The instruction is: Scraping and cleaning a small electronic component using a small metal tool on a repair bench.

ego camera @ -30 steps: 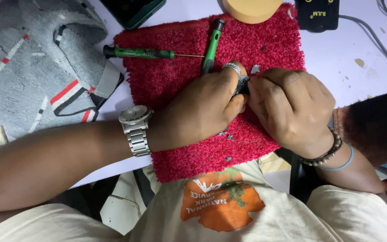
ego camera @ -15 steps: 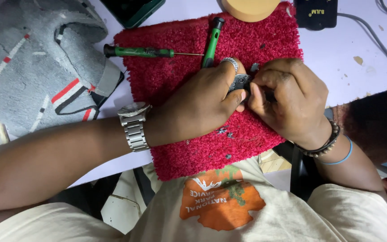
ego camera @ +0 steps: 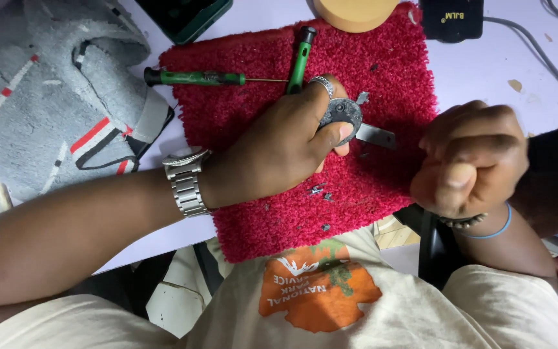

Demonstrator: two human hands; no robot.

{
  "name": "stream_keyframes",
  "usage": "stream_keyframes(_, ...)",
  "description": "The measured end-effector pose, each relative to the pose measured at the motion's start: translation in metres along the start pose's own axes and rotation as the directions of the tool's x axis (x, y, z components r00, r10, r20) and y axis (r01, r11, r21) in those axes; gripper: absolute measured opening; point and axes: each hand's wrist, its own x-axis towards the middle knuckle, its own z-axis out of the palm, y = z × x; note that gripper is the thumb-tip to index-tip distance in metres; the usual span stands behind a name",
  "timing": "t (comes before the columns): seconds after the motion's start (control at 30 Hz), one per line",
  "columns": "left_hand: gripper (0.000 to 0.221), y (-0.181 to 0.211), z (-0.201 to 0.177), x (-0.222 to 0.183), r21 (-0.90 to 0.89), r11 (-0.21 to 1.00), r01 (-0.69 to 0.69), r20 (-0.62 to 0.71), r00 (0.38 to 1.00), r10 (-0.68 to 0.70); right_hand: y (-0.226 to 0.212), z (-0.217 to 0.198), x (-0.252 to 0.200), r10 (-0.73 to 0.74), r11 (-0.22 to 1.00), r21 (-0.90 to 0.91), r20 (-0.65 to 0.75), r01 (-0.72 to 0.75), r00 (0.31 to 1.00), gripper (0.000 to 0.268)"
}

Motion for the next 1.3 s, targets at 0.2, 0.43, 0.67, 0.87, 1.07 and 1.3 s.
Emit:
stream_keyframes(0.2, 0.012, 0.014, -0.007, 0.003, -0.168, 0.982, 0.085, 0.098, 0.993, -0.069, -0.028, -0.008, 0.038, 0.147, 0.873, -0.484, 0.138, -0.063, 0.979, 0.050)
stream_keyframes(0.43, 0.013, 0.018, -0.011, 0.003, -0.112, 0.988, 0.109, 0.105, 0.990, -0.098, -0.027, -0.006, 0.049, 0.143, 0.908, -0.418, 0.357, 0.021, 0.923, 0.012)
stream_keyframes(0.67, 0.021, 0.016, -0.005, -0.001, 0.027, 1.000, -0.014, 0.024, 1.000, 0.013, -0.031, 0.010, 0.050, 0.119, 0.943, -0.329, 0.488, 0.055, 0.864, 0.013)
stream_keyframes(0.87, 0.021, 0.016, -0.001, -0.009, 0.099, 0.988, -0.116, 0.002, 0.993, 0.117, -0.040, 0.017, 0.046, 0.150, 0.921, -0.388, 0.456, 0.044, 0.877, 0.012)
stream_keyframes(1.07, 0.019, 0.015, 0.000, -0.009, 0.180, 0.974, -0.134, 0.016, 0.991, 0.134, -0.040, 0.020, 0.043, 0.110, 0.904, -0.416, 0.453, 0.100, 0.885, 0.010)
stream_keyframes(1.3, 0.017, 0.015, 0.008, -0.010, 0.286, 0.948, -0.140, 0.015, 0.990, 0.141, -0.035, 0.027, 0.031, 0.176, 0.871, -0.490, 0.385, 0.039, 0.906, 0.008)
